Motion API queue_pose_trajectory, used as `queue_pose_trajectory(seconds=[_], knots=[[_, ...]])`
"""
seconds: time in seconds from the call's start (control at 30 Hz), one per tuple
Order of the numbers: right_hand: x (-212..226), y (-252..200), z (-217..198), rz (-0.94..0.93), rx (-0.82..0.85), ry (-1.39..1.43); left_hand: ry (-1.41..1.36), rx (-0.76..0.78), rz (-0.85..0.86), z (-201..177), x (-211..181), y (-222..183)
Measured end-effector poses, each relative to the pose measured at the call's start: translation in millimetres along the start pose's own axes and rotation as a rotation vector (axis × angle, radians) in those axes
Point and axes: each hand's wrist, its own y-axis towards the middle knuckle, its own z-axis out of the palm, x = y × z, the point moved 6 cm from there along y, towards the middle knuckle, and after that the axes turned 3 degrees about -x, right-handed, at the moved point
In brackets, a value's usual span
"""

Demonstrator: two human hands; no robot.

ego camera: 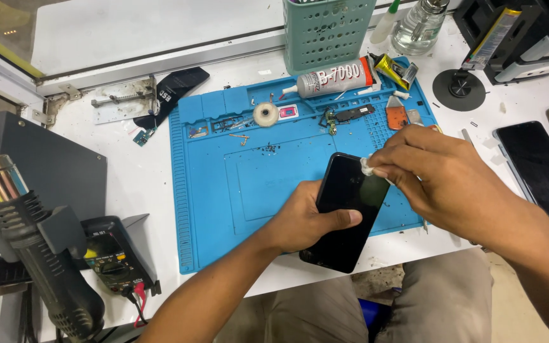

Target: Removing a damaged screen and cleaning the frame of a mobile phone for repair

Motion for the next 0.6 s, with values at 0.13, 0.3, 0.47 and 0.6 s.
queue_pose_trajectory(seconds=[0.13,0.3,0.47,0.6], knots=[[5.1,7.0,8.7,-0.042,0.009,0.042,-0.008,0.044,0.020,5.4,2.8,0.1],[8.5,19.1,12.8,-0.086,-0.017,0.066,0.021,0.051,0.007,6.9,-3.8,-0.2],[8.8,25.7,7.4,-0.099,0.027,0.094,0.017,0.024,-0.006,4.5,-11.3,-0.1],[5.7,15.7,-3.2,-0.060,0.033,0.037,-0.006,0.022,-0.011,0.1,-16.5,-1.7]])
